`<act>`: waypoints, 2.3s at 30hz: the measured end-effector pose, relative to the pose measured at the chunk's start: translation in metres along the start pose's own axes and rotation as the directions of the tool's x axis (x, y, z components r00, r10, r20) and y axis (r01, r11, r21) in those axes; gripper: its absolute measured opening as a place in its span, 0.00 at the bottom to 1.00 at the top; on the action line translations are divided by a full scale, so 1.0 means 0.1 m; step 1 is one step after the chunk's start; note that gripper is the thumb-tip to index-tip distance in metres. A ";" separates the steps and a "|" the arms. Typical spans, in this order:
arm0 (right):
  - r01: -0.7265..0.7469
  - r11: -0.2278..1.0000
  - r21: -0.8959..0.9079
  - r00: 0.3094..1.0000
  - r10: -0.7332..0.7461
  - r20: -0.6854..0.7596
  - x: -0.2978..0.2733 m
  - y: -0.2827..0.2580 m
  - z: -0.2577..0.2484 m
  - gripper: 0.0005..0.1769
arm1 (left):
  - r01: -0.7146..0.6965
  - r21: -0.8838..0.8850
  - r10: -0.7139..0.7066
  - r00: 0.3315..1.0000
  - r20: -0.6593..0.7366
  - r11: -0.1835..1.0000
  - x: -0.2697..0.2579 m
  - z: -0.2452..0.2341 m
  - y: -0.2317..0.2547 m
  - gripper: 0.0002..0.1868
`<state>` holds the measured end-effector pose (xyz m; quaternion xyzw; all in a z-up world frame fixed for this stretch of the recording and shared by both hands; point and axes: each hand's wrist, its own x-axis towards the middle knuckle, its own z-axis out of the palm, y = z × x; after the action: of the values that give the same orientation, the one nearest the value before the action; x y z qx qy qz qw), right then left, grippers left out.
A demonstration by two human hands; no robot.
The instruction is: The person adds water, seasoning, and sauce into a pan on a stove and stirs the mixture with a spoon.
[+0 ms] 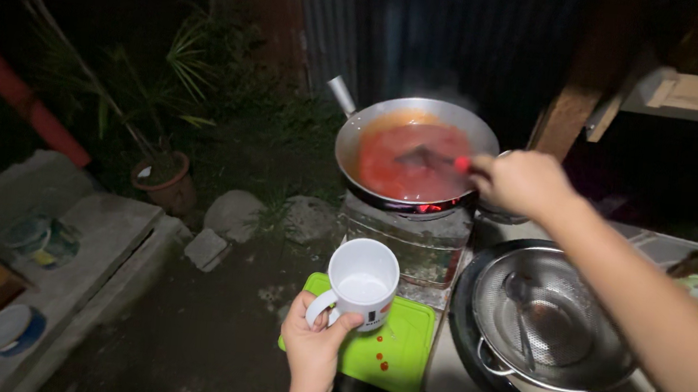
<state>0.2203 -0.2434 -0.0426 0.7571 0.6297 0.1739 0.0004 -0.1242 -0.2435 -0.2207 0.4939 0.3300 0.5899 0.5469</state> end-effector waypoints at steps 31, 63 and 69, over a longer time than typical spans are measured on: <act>0.016 0.994 0.112 1.000 -0.013 -0.027 -0.52 0.32 -0.22 0.19 | 0.072 0.389 -0.283 0.806 0.520 0.919 -0.55 2.34 -1.00 0.24; -0.040 0.998 -0.052 0.999 0.039 -0.019 -0.04 0.38 -0.07 0.16 | -0.357 0.226 0.317 0.928 0.196 0.906 0.83 0.86 1.08 0.30; -0.091 0.993 0.071 0.995 0.087 0.050 0.23 -0.02 0.05 0.19 | -0.274 0.208 0.239 0.955 0.177 0.939 0.84 0.79 1.19 0.29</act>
<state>0.2228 -0.2196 -0.0422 0.7878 0.6011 0.1328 -0.0204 -0.0806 -0.1958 -0.0685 0.6355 0.2871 0.5754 0.4273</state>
